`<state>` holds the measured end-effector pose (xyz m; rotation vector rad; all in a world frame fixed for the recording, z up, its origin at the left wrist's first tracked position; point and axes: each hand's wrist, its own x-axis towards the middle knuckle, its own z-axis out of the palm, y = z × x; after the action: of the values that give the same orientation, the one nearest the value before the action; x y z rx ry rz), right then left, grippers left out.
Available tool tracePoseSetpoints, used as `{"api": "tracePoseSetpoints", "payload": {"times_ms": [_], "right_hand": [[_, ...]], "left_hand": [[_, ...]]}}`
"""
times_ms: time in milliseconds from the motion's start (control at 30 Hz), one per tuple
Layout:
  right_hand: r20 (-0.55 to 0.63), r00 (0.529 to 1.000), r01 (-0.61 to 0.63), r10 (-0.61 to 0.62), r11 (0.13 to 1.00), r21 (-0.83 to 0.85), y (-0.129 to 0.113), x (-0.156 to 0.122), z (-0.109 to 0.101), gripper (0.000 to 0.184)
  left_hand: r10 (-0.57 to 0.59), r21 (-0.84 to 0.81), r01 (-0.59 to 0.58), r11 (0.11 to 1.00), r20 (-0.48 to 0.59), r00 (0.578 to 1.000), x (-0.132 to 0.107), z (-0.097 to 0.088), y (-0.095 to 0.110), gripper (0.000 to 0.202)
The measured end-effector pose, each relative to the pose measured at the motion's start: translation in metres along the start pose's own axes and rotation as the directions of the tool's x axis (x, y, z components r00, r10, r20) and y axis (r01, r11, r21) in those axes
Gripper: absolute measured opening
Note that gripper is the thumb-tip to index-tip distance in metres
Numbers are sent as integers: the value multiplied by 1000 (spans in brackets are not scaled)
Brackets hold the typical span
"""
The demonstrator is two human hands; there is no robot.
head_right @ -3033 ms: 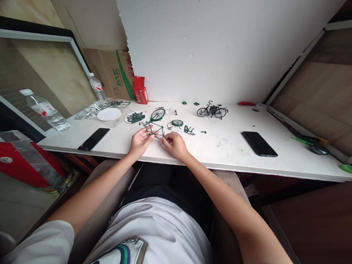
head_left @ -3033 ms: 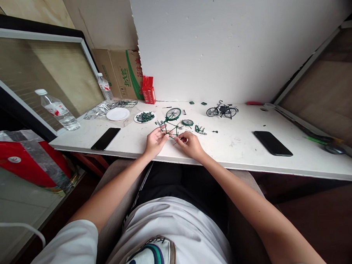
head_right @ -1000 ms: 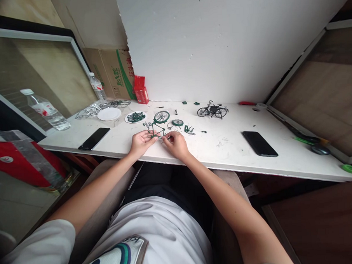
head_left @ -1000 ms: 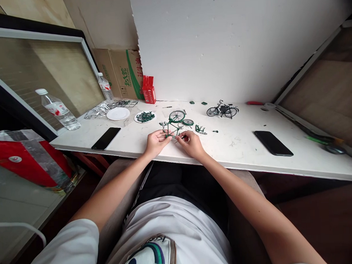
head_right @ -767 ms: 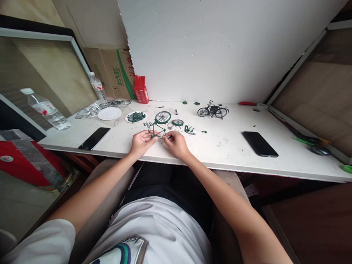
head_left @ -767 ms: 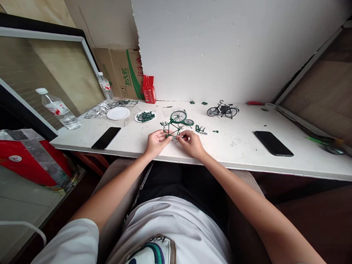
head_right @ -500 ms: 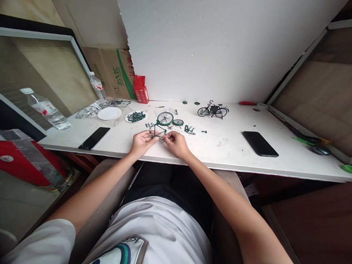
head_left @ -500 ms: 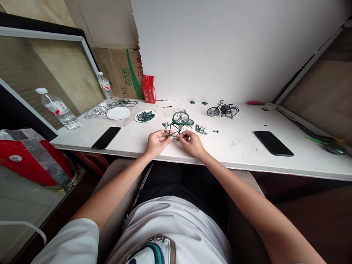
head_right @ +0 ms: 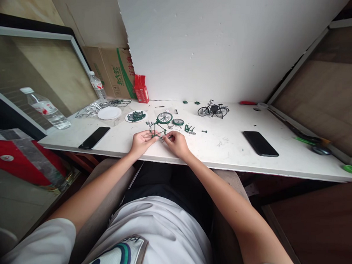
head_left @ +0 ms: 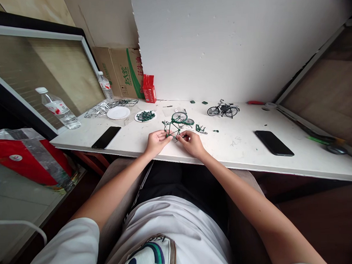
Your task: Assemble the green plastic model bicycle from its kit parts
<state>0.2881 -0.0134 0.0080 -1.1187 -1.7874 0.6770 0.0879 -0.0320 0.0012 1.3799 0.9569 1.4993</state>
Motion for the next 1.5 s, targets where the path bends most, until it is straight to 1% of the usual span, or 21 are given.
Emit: {"api": "tracePoseSetpoints", "payload": {"times_ms": [133, 267, 367, 433, 567, 667, 967, 1133, 1500], "right_hand": [[-33, 999, 12, -13, 1000, -11, -2, 0, 0, 32], [-111, 990, 87, -87, 996, -1, -2, 0, -2, 27], [-152, 978, 147, -143, 989, 18, -5, -2, -3, 29], [-130, 972, 196, -193, 980, 12, -8, -4, -4, 32], [-22, 947, 320, -320, 947, -30, -12, -8, -3, 30], [-5, 927, 373, -375, 923, -93, -12, -10, -2, 28], [7, 914, 400, -406, 896, -195, -13, -10, 0, 28], [3, 905, 414, -426, 877, -243, -8, -11, 2, 29], [25, 910, 408, -415, 881, -238, -7, -12, 3, 34]], "left_hand": [[-17, -19, 17, 1000, -26, 1000, 1, 0, -1, 54], [-28, -40, 25, 999, -52, 998, 1, 0, -2, 55], [-26, -47, 23, 999, -65, 998, 2, 0, -3, 55], [-26, -44, 22, 999, -76, 997, 2, 0, -3, 56], [-3, -16, 2, 1000, -84, 997, 2, 0, -2, 54], [4, -9, -5, 1000, -86, 996, 1, 0, -1, 53], [22, 31, -20, 999, -70, 997, -1, 2, 3, 51], [26, 25, -24, 999, -74, 997, -2, 2, 3, 49], [37, 14, -36, 999, -98, 995, -2, 4, -1, 46]]}}
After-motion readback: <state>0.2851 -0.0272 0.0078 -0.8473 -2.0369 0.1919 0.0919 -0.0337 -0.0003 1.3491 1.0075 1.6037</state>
